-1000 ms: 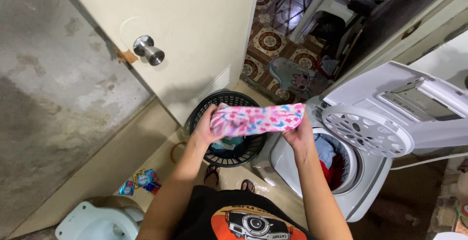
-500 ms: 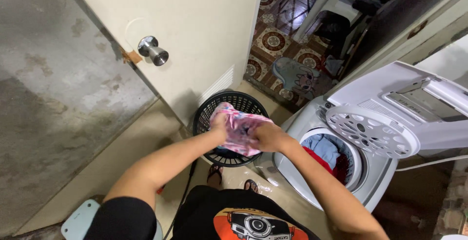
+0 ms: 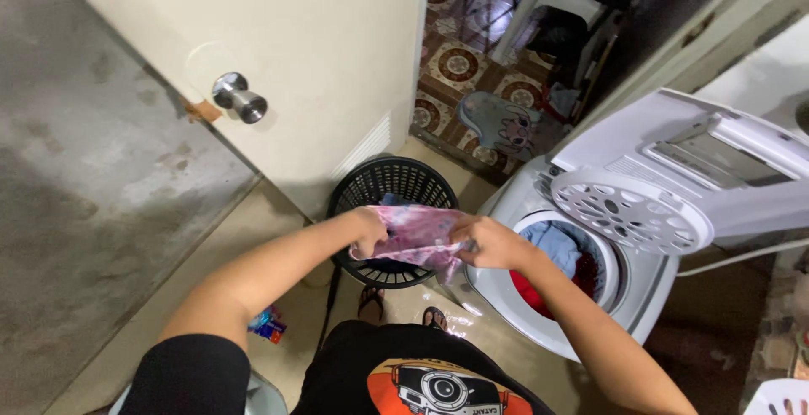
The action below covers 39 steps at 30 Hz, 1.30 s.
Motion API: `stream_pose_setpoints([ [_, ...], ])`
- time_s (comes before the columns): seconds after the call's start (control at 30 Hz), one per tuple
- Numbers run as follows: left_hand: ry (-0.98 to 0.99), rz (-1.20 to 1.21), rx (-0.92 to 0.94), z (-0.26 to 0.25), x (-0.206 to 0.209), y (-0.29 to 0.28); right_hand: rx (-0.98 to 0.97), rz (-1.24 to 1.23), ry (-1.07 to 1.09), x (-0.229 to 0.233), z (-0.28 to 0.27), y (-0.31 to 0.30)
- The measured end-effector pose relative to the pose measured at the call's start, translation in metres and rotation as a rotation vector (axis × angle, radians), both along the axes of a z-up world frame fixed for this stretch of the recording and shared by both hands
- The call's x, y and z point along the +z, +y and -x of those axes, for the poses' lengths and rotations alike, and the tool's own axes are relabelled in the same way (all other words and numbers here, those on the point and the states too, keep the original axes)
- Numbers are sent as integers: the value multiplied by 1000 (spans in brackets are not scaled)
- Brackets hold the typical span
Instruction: Sort clothes from a laundry basket and load them into a portable washing machine.
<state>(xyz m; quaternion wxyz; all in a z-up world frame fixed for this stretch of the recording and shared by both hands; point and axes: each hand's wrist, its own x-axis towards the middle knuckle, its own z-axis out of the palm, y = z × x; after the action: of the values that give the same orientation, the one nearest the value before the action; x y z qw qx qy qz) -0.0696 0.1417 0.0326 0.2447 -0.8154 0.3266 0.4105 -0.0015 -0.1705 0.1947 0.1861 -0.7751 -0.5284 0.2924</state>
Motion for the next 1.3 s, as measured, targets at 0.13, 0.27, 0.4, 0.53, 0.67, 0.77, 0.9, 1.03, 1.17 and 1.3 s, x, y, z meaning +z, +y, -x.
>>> stream_pose_setpoints([
  [0.13, 256, 395, 637, -15, 42, -12, -14, -475, -11, 31, 4, -29],
  [0.27, 63, 534, 426, -18, 131, -57, -304, -516, -4, 26, 2, -82],
  [0.4, -36, 881, 361, -40, 134, -108, -699, -452, 74, 41, 1, -145],
  [0.53, -259, 1037, -51, -79, 117, -149, -768, -572, -240, 53, 0, -209],
  [0.67, -411, 1189, -125, -112, 128, -187, -775, -630, -620, 65, 8, -258],
  [0.77, -613, 1379, -255, -121, 147, -224, -1194, -419, -47, 8, 10, -310],
  [0.9, -588, 1089, 43, -125, 135, -282, -1248, -433, -116, -3, 14, -327],
  [1.03, -566, 976, 467, -136, 72, -314, -1368, -431, -4, 6, 16, -330],
  [1.17, -616, 1507, 461, -132, 60, -331, -1301, -361, -61, -8, 20, -338],
  [1.3, -536, 1479, 560, -121, 67, -342, -1304, -80, -181, -32, 22, -342],
])
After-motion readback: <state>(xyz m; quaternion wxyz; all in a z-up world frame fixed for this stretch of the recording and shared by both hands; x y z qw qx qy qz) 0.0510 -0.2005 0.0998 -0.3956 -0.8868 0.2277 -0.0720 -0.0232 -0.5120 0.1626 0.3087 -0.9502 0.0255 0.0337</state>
